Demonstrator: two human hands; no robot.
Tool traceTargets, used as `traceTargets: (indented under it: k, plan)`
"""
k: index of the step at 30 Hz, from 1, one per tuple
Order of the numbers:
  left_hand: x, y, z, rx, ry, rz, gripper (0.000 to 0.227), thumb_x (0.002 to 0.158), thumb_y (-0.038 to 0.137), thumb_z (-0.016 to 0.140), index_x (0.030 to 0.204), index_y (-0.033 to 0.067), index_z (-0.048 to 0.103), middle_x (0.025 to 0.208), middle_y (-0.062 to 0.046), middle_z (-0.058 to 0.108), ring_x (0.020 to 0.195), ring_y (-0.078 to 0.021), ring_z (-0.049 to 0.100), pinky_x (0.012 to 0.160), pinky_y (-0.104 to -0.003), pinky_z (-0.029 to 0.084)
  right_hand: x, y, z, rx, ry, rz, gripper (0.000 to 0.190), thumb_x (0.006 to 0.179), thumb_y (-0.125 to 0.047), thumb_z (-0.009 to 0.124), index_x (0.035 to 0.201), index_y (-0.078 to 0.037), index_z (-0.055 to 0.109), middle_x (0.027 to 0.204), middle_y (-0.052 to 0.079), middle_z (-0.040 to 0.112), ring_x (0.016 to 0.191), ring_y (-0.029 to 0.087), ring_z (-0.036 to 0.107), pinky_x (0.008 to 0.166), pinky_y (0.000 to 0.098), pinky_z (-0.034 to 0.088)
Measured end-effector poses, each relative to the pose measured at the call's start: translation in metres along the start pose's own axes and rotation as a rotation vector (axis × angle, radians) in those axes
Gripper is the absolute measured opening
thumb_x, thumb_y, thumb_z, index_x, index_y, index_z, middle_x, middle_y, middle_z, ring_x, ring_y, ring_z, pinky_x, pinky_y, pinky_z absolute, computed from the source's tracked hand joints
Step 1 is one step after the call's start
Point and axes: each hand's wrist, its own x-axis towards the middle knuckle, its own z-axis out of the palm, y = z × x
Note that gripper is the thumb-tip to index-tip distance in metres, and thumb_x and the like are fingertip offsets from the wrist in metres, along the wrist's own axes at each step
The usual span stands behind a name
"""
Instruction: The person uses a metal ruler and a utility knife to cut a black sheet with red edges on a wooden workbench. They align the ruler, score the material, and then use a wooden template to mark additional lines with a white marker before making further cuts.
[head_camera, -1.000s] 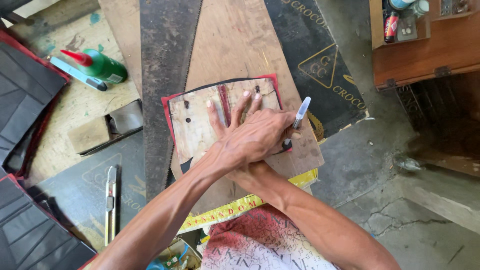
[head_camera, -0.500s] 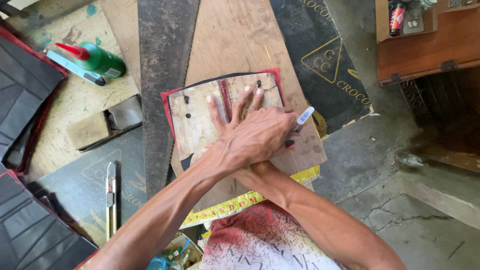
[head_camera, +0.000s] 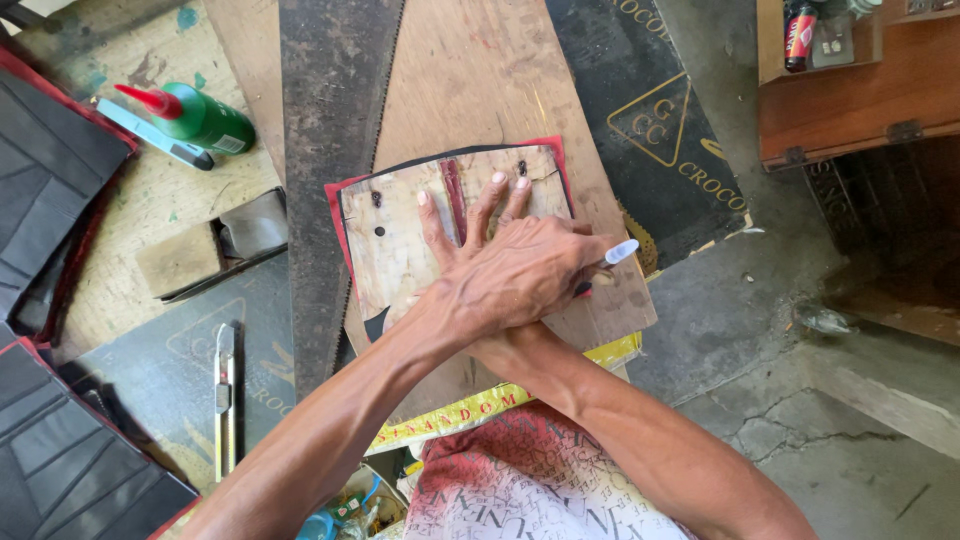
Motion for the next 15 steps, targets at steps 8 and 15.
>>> traceTargets:
  k: [8, 15]
  plan:
    - [-0.001, 0.001, -0.013, 0.005, -0.133, -0.01, 0.033, 0.085, 0.037, 0.062, 0.115, 0.0474, 0.069, 0.125, -0.002, 0.068, 0.147, -0.0456, 0.03, 0.1, -0.09, -0.005, 0.008, -0.007, -0.008, -0.003, -0.021, 0.077, 0.087, 0.103, -0.039, 0.06, 0.163, -0.006, 0.006, 0.162, 0.023, 0.025, 0.139, 0.03, 0.036, 0.118, 0.0441, 0.027]
    - [-0.001, 0.0, -0.014, -0.106, -0.113, 0.041, 0.034, 0.087, 0.015, 0.058, 0.114, 0.0293, 0.071, 0.125, -0.009, 0.069, 0.139, -0.056, 0.028, 0.093, -0.093, -0.008, 0.001, -0.002, -0.003, 0.096, -0.012, 0.021, 0.085, 0.104, -0.037, 0.057, 0.163, -0.005, 0.004, 0.163, 0.023, 0.025, 0.143, 0.029, 0.034, 0.121, 0.0423, 0.026]
